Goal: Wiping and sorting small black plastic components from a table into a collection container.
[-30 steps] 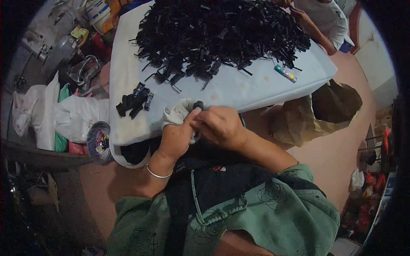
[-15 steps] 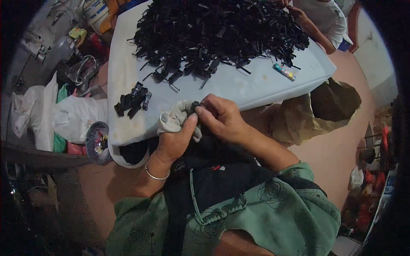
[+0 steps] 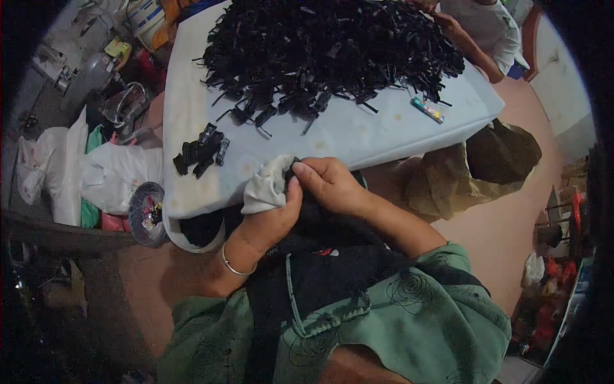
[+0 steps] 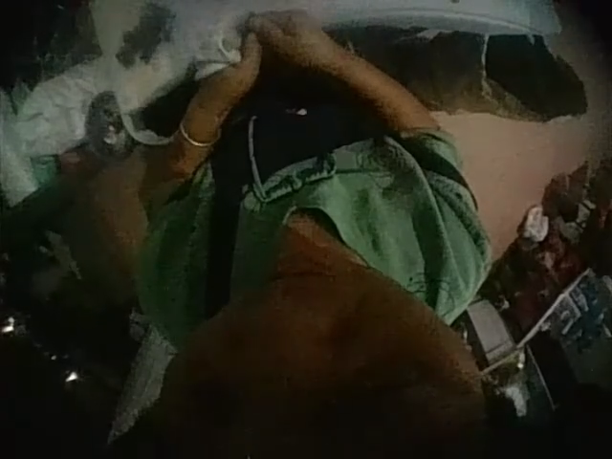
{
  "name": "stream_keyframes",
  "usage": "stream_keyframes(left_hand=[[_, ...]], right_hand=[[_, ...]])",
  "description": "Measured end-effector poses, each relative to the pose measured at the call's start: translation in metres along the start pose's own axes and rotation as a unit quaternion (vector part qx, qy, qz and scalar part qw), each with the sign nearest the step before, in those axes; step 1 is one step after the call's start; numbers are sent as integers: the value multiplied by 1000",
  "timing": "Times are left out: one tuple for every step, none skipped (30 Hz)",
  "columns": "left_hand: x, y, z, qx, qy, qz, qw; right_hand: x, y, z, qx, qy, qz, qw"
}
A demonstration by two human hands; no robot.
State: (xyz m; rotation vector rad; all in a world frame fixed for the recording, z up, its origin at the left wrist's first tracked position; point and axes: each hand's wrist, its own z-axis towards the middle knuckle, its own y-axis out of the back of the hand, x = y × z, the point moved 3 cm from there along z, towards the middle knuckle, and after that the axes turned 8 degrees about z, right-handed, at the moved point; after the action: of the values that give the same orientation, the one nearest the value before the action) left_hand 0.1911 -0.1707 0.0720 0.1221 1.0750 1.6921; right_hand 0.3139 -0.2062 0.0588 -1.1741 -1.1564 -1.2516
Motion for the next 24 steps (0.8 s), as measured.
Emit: stream_keyframes(left_hand=[[2,1,2,24,73,-121,990],[2,1,6,47,146,-239,959],[2,6,10,47,146,-238,959],[6,10,13,73,186,-226,953],[12,13,15,98,226,-213,946],[18,12,12,79,219,-244,941],[22,10,10,79,219,-243,942],[26,8,7,69,232,-272,931],[27,7,6,60,244,-300,920],[26,8,6,61,245,-301,920],[24,9,7,93,263,-258,925],[23,9,7,125,280,-215,927],[21,8,5,126,281,-215,927],[18,6,6,122,257,-245,927],[15,5,7,117,233,-274,926],[13,7,9,118,232,-274,926],[8,8,9,151,242,-335,898],[4,8,9,183,250,-393,866],[5,7,9,183,251,-394,865],[6,6,11,199,237,-354,883],[7,6,12,214,223,-313,898],[7,7,11,214,223,-313,898],[8,9,12,184,196,-274,923],[8,11,12,154,168,-234,945]], right_hand=[[4,0,-1,11,6,26,1000],[5,3,0,12,6,27,1000],[8,8,2,-15,46,-25,999],[11,12,2,-43,86,-77,992],[12,14,2,-42,87,-77,992],[12,14,2,-10,79,-140,987],[12,14,1,23,70,-202,977],[5,17,2,55,93,-247,963],[3,18,1,54,92,-247,963],[4,20,0,34,123,-201,971],[6,22,-1,13,153,-155,976],[6,22,-1,12,152,-155,976],[7,20,-2,18,180,-133,974],[8,20,0,23,209,-112,971],[8,18,1,22,210,-112,971],[4,17,2,15,147,-63,987],[0,15,3,7,83,-14,996],[2,13,3,7,83,-13,996],[6,12,3,-9,68,-20,997],[8,12,3,-24,55,-27,998],[8,12,3,-24,55,-26,998],[8,11,3,-10,63,-51,997],[8,11,3,5,70,-75,995],[8,10,3,5,70,-75,995]])
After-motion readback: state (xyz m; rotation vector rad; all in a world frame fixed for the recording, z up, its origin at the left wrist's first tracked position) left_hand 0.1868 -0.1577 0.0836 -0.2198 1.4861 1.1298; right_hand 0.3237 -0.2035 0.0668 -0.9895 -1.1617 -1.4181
